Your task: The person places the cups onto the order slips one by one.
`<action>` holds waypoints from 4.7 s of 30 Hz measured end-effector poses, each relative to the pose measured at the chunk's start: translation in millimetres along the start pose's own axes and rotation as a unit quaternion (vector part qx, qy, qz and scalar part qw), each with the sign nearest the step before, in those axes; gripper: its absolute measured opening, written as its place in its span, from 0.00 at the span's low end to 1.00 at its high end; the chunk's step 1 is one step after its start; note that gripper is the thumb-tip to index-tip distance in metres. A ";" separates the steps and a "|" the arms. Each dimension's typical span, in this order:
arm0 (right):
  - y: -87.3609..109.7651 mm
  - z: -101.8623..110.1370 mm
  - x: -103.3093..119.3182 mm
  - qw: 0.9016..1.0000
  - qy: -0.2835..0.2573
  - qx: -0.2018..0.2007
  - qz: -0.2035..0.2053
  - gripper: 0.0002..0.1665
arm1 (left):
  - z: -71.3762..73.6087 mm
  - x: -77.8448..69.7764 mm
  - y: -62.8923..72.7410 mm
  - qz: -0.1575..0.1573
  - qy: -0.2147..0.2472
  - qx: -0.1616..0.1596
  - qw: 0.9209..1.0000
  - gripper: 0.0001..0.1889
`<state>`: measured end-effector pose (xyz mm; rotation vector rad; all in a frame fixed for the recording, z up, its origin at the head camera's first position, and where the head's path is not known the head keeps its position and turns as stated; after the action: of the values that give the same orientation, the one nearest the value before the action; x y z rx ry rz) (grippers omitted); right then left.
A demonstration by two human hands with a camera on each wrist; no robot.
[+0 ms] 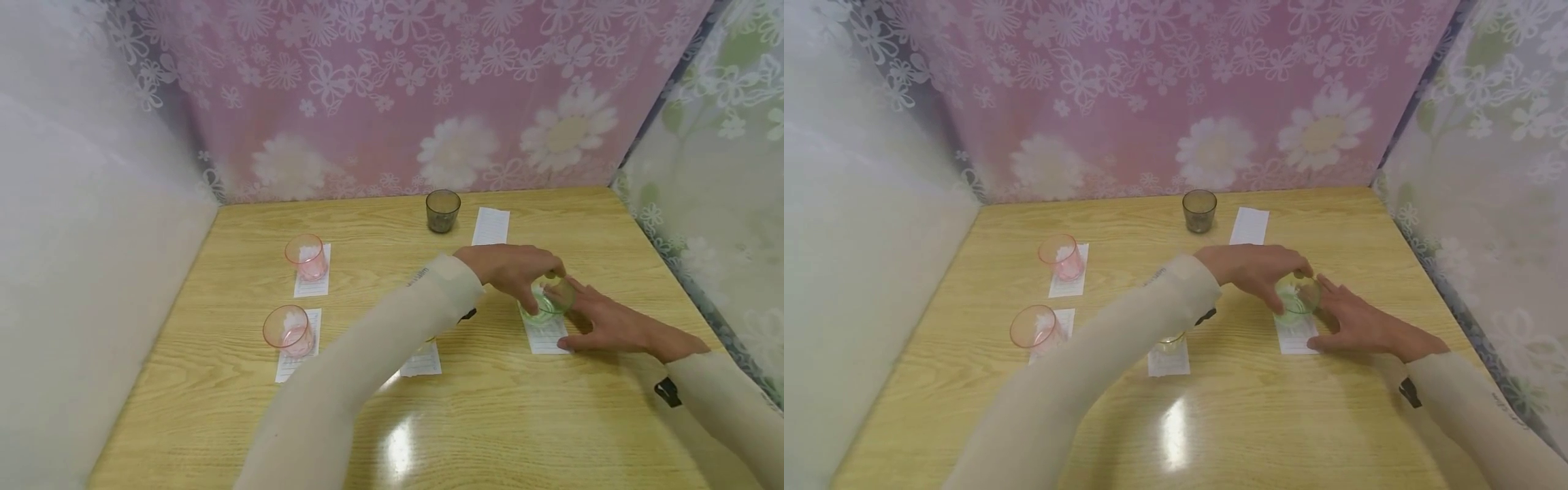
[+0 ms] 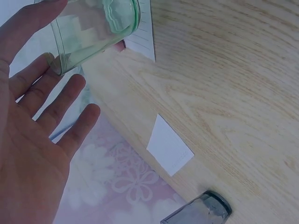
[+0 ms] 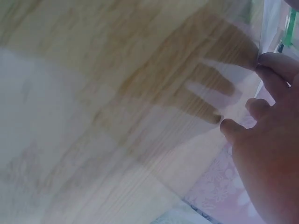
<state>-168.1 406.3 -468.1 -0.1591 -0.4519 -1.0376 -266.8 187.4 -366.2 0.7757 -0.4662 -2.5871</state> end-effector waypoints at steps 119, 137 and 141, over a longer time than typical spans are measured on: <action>-210.4 73.2 -3.6 0.953 0.172 0.165 -0.186 0.60 | 17.7 197.6 49.5 0.227 0.134 -0.316 0.912 0.47; -216.2 70.0 1.4 0.962 0.154 0.165 -0.154 0.62 | 17.5 199.7 53.4 0.204 0.211 -0.348 0.890 0.45; -219.8 68.3 0.6 0.963 0.159 0.166 -0.140 0.61 | 19.4 198.2 54.7 0.191 0.215 -0.350 0.892 0.44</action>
<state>-376.0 317.6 -424.9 0.3765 -0.3546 -1.2212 -415.0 52.6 -416.5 0.8382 0.4014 -1.9109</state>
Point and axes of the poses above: each hand's wrist, its own y-axis away from the middle knuckle, its own z-axis out of the back of the hand, x = y × z, the point moved 2 cm from there along -y, towards the middle knuckle, and after that the axes turned 8 degrees about y, right-handed, at the moved point
